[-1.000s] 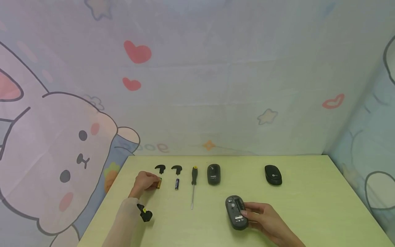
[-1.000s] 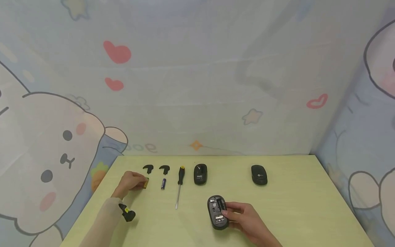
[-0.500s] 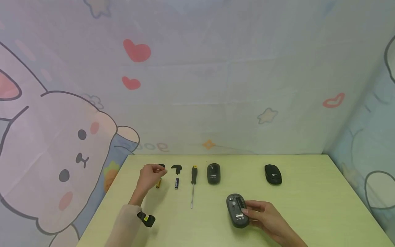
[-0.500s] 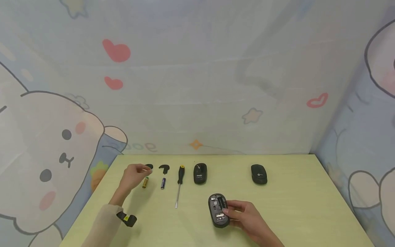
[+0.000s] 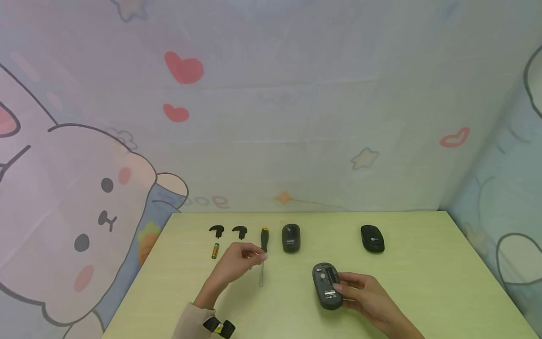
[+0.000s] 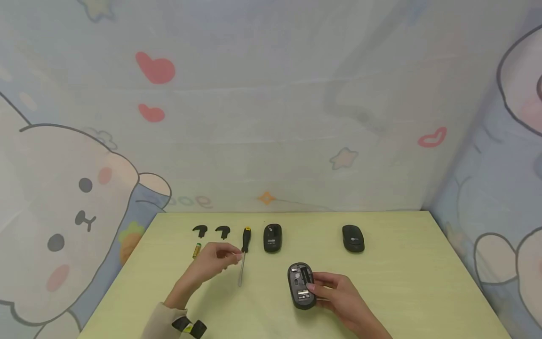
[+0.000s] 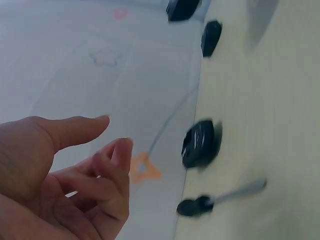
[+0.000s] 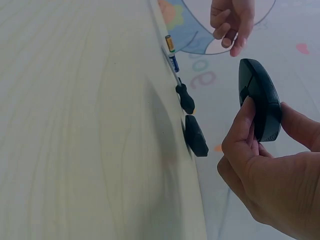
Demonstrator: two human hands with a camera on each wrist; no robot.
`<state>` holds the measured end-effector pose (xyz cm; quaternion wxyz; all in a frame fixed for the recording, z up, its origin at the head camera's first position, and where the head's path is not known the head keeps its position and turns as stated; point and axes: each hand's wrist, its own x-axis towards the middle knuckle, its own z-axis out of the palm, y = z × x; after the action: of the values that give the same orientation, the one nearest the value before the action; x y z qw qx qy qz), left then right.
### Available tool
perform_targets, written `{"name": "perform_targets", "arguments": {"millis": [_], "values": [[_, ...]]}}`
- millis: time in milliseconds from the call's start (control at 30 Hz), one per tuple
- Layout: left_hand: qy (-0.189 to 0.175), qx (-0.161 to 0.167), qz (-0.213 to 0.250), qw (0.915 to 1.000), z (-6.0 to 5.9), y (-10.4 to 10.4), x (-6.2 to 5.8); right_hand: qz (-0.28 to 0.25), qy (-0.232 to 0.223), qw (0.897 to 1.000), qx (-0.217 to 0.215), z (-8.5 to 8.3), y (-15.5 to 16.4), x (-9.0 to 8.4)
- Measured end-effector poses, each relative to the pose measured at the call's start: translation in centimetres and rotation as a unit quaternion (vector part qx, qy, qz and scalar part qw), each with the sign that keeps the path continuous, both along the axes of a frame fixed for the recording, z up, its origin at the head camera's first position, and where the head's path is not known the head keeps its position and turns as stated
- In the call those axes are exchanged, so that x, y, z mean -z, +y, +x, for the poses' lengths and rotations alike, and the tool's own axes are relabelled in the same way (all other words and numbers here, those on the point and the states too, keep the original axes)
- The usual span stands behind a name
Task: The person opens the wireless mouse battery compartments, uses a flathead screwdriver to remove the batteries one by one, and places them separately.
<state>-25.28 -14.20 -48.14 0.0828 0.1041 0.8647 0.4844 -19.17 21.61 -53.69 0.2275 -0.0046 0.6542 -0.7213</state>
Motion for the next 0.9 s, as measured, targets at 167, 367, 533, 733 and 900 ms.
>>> {"name": "perform_targets", "arguments": {"millis": [167, 367, 533, 733, 900], "values": [[-0.045, 0.054, 0.067, 0.9953, 1.3, 2.9, 1.4, 0.000, -0.002, 1.000, 0.000, -0.1, -0.2, 0.1], [-0.094, 0.053, 0.151, 0.9827, 2.1, 6.0, 3.1, -0.003, 0.000, 1.000, -0.001, -0.3, -0.7, 0.1], [-0.133, 0.058, 0.209, 0.9670, 2.2, 8.0, 4.2, -0.006, -0.001, 1.000, 0.004, -0.5, -0.9, 0.2], [-0.145, 0.059, 0.248, 0.9560, 2.5, 9.6, 5.0, 0.002, 0.001, 1.000, 0.010, -0.6, -1.0, 0.3], [-0.145, 0.044, 0.246, 0.9573, 2.6, 10.5, 5.3, 0.010, 0.003, 1.000, 0.016, -0.8, -1.0, 0.5]]}}
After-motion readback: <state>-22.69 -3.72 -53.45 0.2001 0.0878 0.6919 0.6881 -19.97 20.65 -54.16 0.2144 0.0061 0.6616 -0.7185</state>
